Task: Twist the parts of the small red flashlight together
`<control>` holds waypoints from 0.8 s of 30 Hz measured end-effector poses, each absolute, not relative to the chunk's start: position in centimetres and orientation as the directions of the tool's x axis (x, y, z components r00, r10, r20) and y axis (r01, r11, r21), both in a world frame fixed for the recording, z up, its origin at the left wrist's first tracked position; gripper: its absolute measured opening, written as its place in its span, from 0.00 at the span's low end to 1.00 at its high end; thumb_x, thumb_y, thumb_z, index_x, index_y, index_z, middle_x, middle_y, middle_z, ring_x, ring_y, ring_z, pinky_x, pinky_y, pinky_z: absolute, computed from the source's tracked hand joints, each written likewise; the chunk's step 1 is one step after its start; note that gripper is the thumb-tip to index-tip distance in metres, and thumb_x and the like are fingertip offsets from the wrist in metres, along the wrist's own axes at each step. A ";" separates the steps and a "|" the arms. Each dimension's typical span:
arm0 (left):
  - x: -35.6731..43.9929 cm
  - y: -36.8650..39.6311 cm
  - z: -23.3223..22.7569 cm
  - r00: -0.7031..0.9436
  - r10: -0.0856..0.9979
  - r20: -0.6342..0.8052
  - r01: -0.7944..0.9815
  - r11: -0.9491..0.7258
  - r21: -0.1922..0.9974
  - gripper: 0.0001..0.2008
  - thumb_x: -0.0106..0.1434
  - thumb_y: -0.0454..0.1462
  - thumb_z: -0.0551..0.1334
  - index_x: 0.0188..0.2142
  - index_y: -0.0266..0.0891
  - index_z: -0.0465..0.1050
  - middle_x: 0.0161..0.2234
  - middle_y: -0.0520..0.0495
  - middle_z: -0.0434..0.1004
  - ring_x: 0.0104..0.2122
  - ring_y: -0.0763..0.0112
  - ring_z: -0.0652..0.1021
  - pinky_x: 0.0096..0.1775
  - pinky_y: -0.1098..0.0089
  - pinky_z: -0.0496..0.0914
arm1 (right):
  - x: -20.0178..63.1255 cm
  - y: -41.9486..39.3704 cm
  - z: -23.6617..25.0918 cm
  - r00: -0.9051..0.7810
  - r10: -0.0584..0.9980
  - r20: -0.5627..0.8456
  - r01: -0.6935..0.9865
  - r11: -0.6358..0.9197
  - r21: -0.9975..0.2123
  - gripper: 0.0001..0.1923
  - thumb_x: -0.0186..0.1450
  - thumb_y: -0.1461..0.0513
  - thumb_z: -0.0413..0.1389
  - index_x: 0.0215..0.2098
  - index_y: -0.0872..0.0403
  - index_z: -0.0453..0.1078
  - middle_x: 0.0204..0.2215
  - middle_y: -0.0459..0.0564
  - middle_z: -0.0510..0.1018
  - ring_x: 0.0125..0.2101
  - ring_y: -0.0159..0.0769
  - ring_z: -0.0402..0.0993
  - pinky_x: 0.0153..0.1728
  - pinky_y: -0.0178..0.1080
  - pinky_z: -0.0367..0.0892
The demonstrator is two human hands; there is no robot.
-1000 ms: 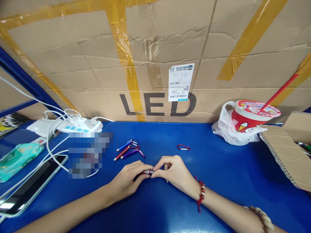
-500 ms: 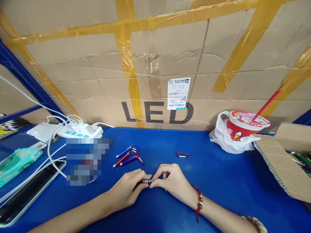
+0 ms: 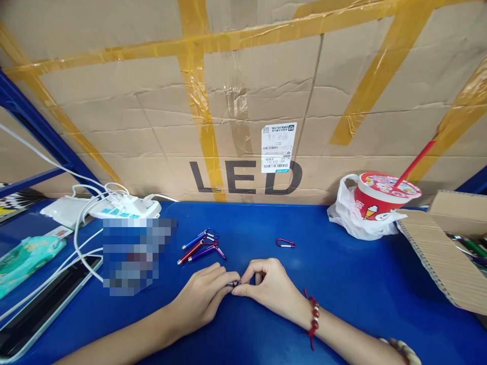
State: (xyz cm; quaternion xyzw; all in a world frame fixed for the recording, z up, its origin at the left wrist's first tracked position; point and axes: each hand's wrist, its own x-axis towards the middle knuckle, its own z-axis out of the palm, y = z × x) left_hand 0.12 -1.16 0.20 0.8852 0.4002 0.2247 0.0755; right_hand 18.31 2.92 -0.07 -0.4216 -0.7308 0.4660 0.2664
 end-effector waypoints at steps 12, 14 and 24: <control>0.0 -0.9 0.1 0.549 0.771 0.321 0.684 -0.636 0.358 0.12 0.68 0.32 0.43 0.40 0.40 0.64 0.27 0.49 0.69 0.26 0.66 0.69 0.30 0.69 0.65 | 18.1 2.5 0.3 -0.543 0.829 0.134 0.425 0.409 -0.807 0.20 0.58 0.48 0.56 0.21 0.56 0.72 0.18 0.43 0.70 0.18 0.25 0.58 0.21 0.30 0.54; 0.0 -0.8 0.0 0.541 0.770 0.339 0.681 -0.637 0.360 0.12 0.68 0.32 0.43 0.40 0.40 0.64 0.28 0.48 0.70 0.26 0.65 0.70 0.30 0.68 0.66 | 18.2 2.4 0.2 -0.550 0.821 0.155 0.419 0.432 -0.799 0.19 0.58 0.49 0.56 0.22 0.55 0.73 0.18 0.43 0.71 0.18 0.25 0.59 0.21 0.30 0.54; -0.2 -0.4 -0.8 0.531 0.734 0.423 0.657 -0.672 0.342 0.12 0.68 0.33 0.45 0.47 0.43 0.62 0.33 0.48 0.75 0.31 0.66 0.76 0.36 0.67 0.71 | 18.3 2.5 -0.1 -0.544 0.798 0.260 0.340 0.492 -0.801 0.13 0.59 0.55 0.58 0.23 0.56 0.72 0.20 0.42 0.72 0.17 0.23 0.60 0.20 0.27 0.54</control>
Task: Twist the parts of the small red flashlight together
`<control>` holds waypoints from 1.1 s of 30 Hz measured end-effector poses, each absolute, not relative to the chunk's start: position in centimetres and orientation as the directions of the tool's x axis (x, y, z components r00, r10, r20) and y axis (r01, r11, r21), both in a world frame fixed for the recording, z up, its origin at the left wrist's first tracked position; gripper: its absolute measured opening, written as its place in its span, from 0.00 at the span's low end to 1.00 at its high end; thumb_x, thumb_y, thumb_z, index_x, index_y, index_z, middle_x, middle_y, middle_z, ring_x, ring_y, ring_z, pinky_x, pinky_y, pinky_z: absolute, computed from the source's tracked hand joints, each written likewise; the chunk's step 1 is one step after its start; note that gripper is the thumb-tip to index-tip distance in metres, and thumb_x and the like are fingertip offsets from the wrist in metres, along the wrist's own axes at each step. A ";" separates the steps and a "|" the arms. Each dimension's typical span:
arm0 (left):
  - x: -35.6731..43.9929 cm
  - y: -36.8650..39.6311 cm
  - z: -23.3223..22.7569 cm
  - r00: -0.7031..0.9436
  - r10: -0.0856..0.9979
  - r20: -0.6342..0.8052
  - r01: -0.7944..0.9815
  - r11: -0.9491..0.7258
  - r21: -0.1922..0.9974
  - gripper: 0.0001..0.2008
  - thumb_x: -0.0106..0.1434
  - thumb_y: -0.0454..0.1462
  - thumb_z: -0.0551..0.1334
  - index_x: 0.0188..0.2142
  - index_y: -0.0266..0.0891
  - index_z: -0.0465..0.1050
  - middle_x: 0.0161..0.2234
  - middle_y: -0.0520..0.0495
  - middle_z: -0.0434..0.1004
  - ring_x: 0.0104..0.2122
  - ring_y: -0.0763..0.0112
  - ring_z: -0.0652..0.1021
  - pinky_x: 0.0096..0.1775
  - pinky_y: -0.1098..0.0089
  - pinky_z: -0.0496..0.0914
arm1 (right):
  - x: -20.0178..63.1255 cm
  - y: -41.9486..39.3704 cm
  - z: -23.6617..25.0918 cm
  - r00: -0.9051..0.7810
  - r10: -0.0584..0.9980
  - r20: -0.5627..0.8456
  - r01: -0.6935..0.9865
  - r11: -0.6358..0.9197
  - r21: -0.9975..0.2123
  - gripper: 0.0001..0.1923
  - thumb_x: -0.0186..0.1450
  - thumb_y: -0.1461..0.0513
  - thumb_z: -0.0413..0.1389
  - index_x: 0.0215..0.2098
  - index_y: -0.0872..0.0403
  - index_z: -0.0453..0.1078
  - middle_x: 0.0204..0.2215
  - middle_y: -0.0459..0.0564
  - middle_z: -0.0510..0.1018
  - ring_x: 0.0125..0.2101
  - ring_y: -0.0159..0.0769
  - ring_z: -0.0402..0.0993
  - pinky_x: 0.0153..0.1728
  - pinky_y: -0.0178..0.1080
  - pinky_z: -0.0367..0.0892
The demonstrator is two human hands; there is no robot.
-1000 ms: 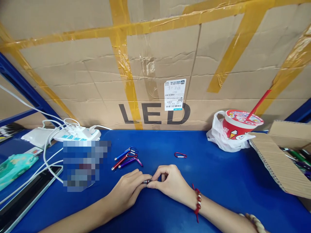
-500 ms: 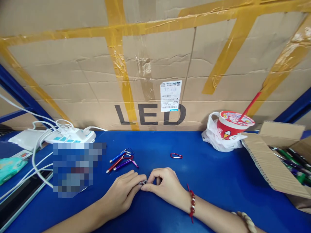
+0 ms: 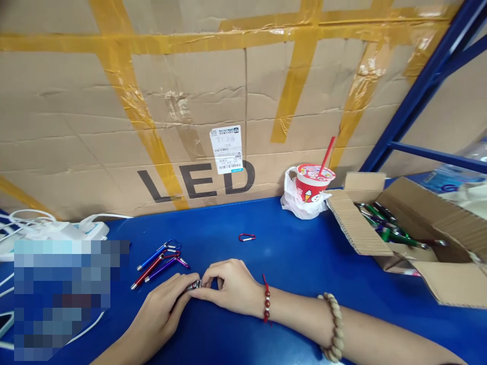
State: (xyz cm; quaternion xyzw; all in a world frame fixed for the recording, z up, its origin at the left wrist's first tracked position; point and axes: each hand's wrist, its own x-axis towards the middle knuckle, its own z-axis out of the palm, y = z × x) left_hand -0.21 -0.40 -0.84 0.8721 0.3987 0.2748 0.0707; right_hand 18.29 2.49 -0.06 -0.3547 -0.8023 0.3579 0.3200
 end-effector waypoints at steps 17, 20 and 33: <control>0.4 -1.0 -0.3 0.528 0.684 0.503 0.674 -0.698 0.242 0.12 0.68 0.34 0.44 0.45 0.41 0.63 0.34 0.47 0.77 0.30 0.67 0.78 0.31 0.70 0.72 | 18.5 2.3 0.1 -0.506 0.822 0.261 0.363 0.478 -0.800 0.16 0.56 0.52 0.59 0.21 0.56 0.70 0.15 0.40 0.66 0.16 0.23 0.59 0.18 0.28 0.51; 0.4 -1.0 -0.1 0.515 0.703 0.491 0.684 -0.682 0.259 0.11 0.68 0.34 0.44 0.44 0.40 0.62 0.33 0.46 0.76 0.29 0.67 0.77 0.30 0.70 0.71 | 18.3 2.2 0.2 -0.504 0.830 0.239 0.360 0.453 -0.815 0.17 0.57 0.51 0.57 0.21 0.57 0.70 0.15 0.40 0.66 0.15 0.23 0.58 0.17 0.28 0.51; 0.7 -1.5 0.5 0.501 0.745 0.440 0.722 -0.640 0.261 0.12 0.68 0.35 0.44 0.43 0.39 0.64 0.31 0.47 0.75 0.29 0.66 0.76 0.30 0.69 0.70 | 18.1 1.7 0.4 -0.459 0.867 0.194 0.337 0.371 -0.865 0.17 0.58 0.53 0.55 0.20 0.56 0.65 0.12 0.39 0.60 0.14 0.23 0.53 0.16 0.28 0.50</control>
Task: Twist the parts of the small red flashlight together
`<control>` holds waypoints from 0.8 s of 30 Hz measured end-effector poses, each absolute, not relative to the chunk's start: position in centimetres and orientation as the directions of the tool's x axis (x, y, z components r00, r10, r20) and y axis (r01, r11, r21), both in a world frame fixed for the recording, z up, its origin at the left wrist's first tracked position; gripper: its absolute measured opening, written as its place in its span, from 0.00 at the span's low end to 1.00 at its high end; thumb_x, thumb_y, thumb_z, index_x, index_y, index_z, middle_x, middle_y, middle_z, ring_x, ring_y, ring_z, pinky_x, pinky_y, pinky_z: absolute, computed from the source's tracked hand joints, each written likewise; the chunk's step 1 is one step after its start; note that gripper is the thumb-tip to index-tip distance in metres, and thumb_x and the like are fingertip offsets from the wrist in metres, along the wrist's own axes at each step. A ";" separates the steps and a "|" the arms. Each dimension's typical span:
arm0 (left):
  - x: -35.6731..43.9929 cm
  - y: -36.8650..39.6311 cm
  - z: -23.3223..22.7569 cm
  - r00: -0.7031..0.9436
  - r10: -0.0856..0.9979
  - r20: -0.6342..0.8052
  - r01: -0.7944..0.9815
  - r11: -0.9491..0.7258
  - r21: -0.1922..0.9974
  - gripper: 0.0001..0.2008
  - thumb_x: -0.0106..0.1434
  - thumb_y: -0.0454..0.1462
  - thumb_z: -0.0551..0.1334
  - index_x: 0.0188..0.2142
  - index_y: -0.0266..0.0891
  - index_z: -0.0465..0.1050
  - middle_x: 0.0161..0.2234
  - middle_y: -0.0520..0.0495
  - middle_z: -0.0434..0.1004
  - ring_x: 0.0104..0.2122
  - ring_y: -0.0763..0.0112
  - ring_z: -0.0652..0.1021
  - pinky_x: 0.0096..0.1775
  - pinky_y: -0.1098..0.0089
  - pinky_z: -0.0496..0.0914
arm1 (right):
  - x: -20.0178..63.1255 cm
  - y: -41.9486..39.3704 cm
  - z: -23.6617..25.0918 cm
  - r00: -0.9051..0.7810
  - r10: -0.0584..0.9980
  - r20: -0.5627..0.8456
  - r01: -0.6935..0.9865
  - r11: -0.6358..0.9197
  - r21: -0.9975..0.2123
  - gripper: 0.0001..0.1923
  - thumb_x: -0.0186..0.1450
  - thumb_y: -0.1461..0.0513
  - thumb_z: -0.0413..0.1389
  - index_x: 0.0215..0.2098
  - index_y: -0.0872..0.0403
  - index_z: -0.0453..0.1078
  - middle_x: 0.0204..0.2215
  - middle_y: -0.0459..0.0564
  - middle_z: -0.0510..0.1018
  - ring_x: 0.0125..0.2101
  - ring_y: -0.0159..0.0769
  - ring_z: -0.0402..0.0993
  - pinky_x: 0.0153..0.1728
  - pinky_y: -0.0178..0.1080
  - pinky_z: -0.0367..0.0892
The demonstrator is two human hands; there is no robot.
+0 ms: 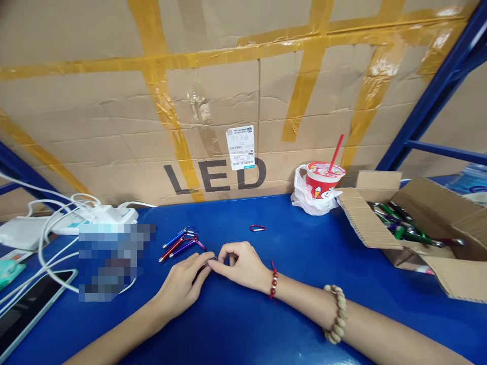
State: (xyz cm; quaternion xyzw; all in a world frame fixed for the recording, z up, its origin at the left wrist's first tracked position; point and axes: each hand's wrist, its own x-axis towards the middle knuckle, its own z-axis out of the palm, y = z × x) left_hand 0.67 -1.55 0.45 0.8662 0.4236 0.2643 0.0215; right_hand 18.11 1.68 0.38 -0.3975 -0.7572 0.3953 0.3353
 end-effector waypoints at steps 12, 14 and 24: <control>0.5 -2.0 0.6 0.494 0.806 0.325 0.764 -0.582 0.280 0.09 0.67 0.34 0.47 0.42 0.39 0.63 0.32 0.48 0.75 0.30 0.66 0.75 0.31 0.70 0.68 | 18.2 1.7 0.2 -0.463 0.873 0.153 0.289 0.312 -0.905 0.17 0.57 0.49 0.56 0.28 0.55 0.68 0.11 0.37 0.59 0.12 0.24 0.53 0.14 0.30 0.50; 0.5 -2.1 0.7 0.507 0.803 0.314 0.759 -0.588 0.280 0.08 0.67 0.34 0.47 0.42 0.38 0.63 0.32 0.48 0.75 0.30 0.66 0.75 0.32 0.70 0.68 | 18.1 1.7 0.4 -0.464 0.876 0.132 0.291 0.292 -0.911 0.19 0.56 0.47 0.57 0.28 0.56 0.69 0.10 0.37 0.59 0.11 0.24 0.54 0.14 0.30 0.51; 0.3 -1.9 0.5 0.537 0.799 0.271 0.740 -0.600 0.304 0.07 0.67 0.33 0.48 0.40 0.39 0.63 0.31 0.49 0.74 0.30 0.67 0.74 0.32 0.71 0.66 | 18.3 1.9 0.1 -0.457 0.875 0.163 0.281 0.316 -0.906 0.18 0.52 0.47 0.60 0.25 0.55 0.70 0.15 0.41 0.67 0.11 0.24 0.57 0.14 0.31 0.55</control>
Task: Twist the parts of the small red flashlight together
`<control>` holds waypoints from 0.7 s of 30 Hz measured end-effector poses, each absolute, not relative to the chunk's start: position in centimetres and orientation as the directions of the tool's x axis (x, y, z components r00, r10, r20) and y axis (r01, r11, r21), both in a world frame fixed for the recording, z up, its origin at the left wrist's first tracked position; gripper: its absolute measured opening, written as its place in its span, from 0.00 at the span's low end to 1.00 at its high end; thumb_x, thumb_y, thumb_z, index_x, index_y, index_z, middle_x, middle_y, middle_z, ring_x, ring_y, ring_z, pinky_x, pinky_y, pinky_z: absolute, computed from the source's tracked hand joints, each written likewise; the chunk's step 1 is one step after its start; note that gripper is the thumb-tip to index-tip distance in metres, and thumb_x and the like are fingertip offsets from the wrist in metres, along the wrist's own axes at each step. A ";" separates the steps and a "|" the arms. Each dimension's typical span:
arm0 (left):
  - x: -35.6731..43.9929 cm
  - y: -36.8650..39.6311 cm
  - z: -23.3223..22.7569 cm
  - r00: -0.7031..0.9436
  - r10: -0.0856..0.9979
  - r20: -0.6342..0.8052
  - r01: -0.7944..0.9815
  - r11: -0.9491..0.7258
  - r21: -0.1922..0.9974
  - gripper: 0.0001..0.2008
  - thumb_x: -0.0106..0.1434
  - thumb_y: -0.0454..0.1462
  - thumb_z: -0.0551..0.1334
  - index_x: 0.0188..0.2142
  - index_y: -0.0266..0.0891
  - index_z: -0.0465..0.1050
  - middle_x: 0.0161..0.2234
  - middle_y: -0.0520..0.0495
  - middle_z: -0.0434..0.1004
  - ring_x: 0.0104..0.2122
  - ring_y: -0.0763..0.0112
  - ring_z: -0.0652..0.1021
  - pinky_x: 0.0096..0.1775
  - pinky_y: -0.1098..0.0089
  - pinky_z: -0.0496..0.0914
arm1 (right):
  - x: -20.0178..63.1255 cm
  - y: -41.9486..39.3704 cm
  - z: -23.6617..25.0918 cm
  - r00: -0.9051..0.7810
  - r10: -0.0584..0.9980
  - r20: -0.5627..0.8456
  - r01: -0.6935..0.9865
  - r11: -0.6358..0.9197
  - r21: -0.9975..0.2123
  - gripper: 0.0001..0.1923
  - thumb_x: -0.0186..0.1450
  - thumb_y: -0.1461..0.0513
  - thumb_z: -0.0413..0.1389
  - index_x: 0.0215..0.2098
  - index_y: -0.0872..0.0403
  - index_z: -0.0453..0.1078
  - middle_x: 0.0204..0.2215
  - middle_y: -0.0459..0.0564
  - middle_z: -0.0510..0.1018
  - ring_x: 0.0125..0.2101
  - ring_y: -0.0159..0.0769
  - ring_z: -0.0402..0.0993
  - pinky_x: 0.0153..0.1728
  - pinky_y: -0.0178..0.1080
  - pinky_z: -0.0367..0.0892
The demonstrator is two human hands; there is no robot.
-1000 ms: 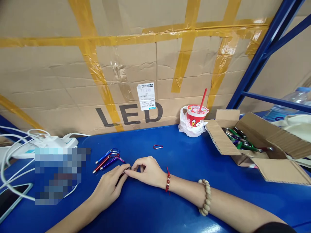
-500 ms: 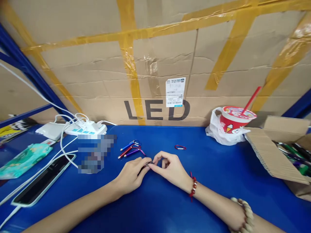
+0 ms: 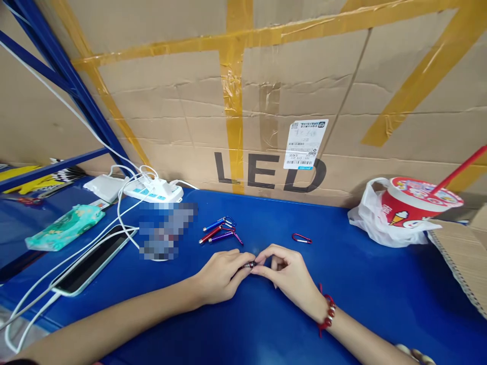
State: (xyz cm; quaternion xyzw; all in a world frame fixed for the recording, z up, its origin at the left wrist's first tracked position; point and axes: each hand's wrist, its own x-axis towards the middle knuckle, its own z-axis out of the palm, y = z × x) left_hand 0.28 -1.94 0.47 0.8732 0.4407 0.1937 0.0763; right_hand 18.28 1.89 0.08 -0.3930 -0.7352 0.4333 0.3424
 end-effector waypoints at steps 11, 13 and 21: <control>0.1 -1.4 0.4 0.540 0.803 0.251 0.739 -0.595 0.316 0.08 0.67 0.33 0.48 0.42 0.39 0.64 0.33 0.49 0.75 0.31 0.67 0.75 0.32 0.72 0.66 | 18.2 2.2 -0.3 -0.415 0.883 0.220 0.343 0.376 -0.861 0.18 0.53 0.48 0.60 0.25 0.55 0.71 0.21 0.46 0.73 0.14 0.26 0.58 0.15 0.33 0.56; 0.1 -1.3 0.3 0.538 0.805 0.250 0.736 -0.593 0.326 0.08 0.68 0.34 0.48 0.42 0.39 0.64 0.34 0.49 0.75 0.32 0.68 0.75 0.32 0.72 0.66 | 18.2 2.3 -0.2 -0.408 0.886 0.220 0.355 0.376 -0.856 0.18 0.53 0.47 0.59 0.24 0.54 0.71 0.21 0.46 0.73 0.14 0.26 0.57 0.15 0.33 0.56; 0.1 -1.2 0.3 0.533 0.812 0.236 0.744 -0.583 0.327 0.09 0.67 0.34 0.48 0.41 0.39 0.66 0.31 0.50 0.75 0.30 0.68 0.74 0.31 0.72 0.66 | 18.2 2.5 -0.3 -0.392 0.904 0.171 0.365 0.323 -0.873 0.20 0.51 0.46 0.60 0.22 0.54 0.71 0.17 0.44 0.69 0.14 0.26 0.56 0.15 0.32 0.54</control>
